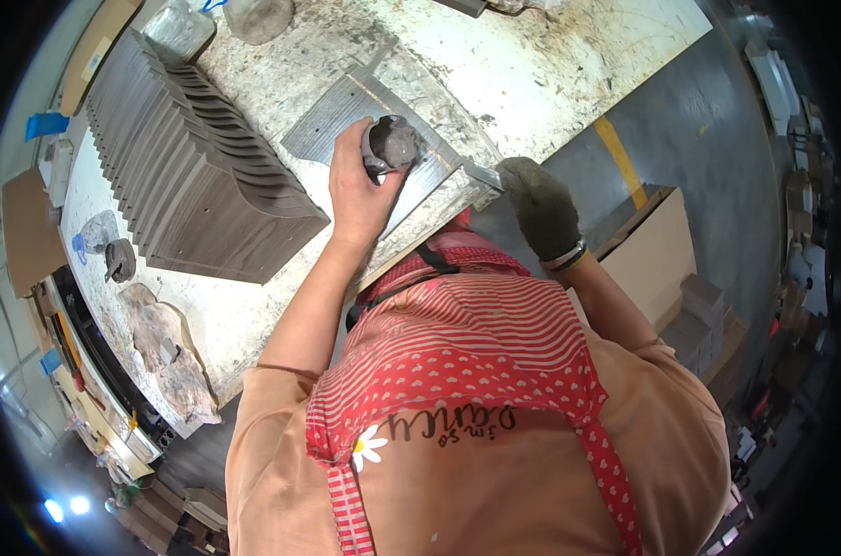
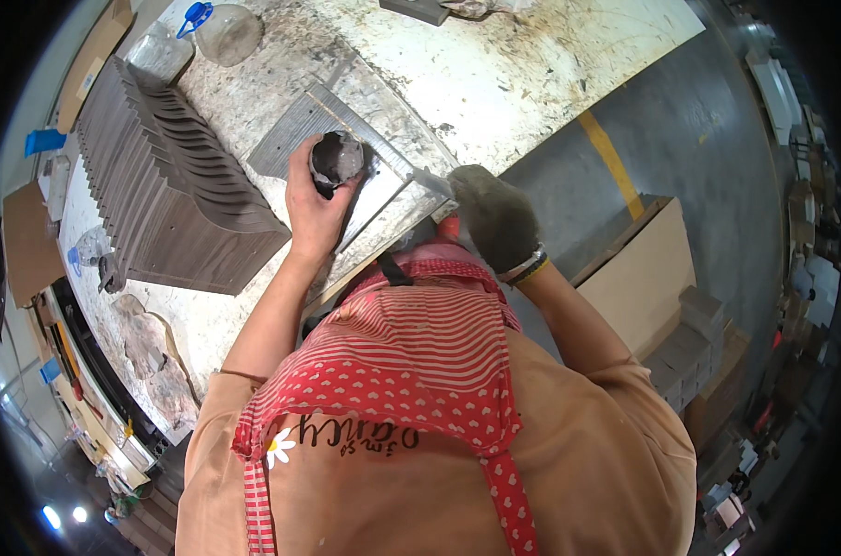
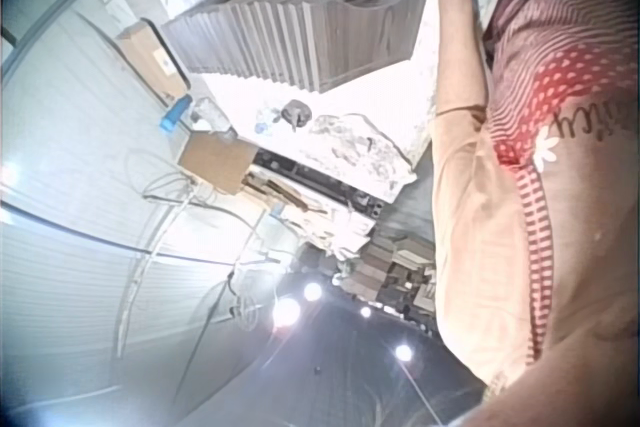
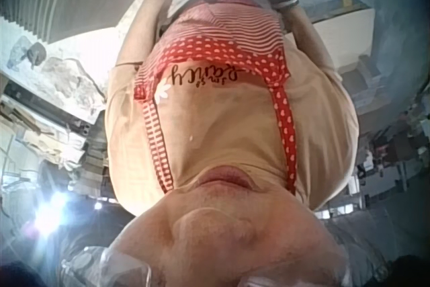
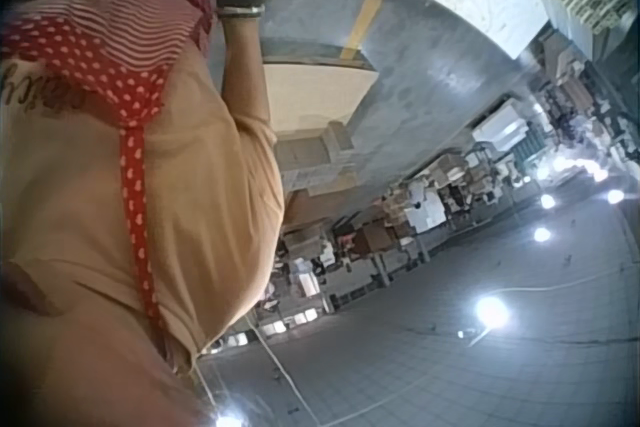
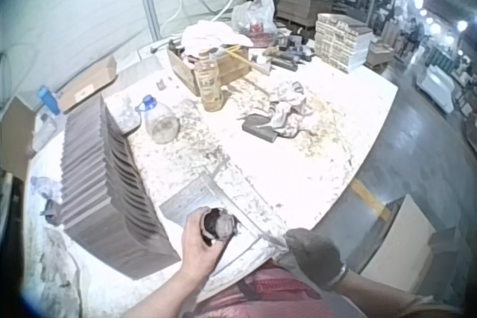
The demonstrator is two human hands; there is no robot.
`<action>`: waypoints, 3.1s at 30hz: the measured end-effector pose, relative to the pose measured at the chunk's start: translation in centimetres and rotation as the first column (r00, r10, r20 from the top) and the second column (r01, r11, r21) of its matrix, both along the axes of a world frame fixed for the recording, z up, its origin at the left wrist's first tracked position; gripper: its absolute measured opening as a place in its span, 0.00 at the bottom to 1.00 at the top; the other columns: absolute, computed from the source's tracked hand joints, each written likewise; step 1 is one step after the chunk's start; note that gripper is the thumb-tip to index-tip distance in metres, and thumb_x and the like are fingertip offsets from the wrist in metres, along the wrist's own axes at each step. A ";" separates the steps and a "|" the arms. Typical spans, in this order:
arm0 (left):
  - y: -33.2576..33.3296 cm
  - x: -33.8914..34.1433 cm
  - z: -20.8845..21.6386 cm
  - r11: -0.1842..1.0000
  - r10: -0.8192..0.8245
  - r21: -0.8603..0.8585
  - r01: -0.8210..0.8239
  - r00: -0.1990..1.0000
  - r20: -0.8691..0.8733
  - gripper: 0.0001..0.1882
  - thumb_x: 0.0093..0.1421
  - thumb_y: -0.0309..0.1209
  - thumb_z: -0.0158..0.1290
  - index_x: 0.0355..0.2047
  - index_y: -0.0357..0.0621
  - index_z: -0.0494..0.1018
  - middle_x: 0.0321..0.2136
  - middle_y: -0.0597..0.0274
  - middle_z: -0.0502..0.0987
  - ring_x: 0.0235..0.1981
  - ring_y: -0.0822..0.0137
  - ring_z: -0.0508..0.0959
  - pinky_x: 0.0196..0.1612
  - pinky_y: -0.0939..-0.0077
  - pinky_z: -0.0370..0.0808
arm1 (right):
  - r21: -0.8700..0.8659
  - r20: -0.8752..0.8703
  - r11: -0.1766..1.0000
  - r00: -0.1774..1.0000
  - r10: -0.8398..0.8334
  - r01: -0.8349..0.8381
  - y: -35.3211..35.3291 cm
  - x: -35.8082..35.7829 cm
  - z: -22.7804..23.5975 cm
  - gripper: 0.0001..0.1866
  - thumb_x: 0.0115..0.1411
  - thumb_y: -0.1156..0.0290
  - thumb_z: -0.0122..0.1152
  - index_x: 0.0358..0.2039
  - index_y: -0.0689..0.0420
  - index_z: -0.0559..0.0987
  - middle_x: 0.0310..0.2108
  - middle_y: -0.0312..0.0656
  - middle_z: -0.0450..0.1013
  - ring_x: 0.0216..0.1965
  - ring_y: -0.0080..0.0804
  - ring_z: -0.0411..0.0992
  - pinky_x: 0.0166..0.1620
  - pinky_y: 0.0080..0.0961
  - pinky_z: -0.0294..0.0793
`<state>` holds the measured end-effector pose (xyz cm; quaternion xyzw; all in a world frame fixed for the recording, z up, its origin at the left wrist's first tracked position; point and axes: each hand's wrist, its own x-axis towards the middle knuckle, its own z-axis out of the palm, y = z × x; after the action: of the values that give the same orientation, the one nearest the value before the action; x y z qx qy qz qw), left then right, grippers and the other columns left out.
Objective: The person wipes wood-textured furniture panels using a cloth, then uses a marker to draw lines on a panel before continuing to wipe and handle the pieces.
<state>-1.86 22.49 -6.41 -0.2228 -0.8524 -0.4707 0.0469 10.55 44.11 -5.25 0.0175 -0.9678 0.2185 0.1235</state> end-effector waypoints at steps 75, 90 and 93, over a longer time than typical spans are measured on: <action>-0.3 -0.1 -0.8 0.999 -0.022 -0.042 0.020 0.999 -0.045 0.33 0.48 0.27 0.65 0.54 0.36 0.63 0.46 0.48 0.72 0.47 0.53 0.74 0.51 0.67 0.69 | -0.609 0.373 0.731 0.924 -0.079 0.309 -0.1 0.4 -1.5 0.09 0.58 0.72 0.53 0.35 0.62 0.78 0.29 0.49 0.74 0.31 0.43 0.73 0.38 0.34 0.73; -0.3 -0.1 -0.7 0.998 -0.026 -0.051 0.026 1.000 -0.012 0.33 0.48 0.27 0.64 0.53 0.37 0.64 0.46 0.49 0.72 0.47 0.53 0.74 0.51 0.66 0.70 | -0.402 0.304 0.891 0.949 -0.087 0.210 -0.5 -0.1 -0.4 0.10 0.61 0.70 0.52 0.39 0.60 0.78 0.33 0.47 0.74 0.33 0.46 0.73 0.36 0.36 0.72; -0.3 -0.2 -0.7 0.999 -0.022 -0.044 0.020 0.999 -0.039 0.32 0.48 0.26 0.64 0.53 0.37 0.64 0.46 0.49 0.72 0.46 0.53 0.74 0.51 0.66 0.70 | -0.084 0.109 0.996 0.993 0.042 -0.032 0.2 0.1 0.9 0.11 0.59 0.74 0.54 0.42 0.59 0.78 0.33 0.44 0.75 0.34 0.41 0.74 0.37 0.34 0.74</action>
<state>-2.03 22.17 -7.14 -0.2420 -0.8591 -0.4478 0.0540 10.66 44.29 -4.37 0.0182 -0.9629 0.2611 0.0660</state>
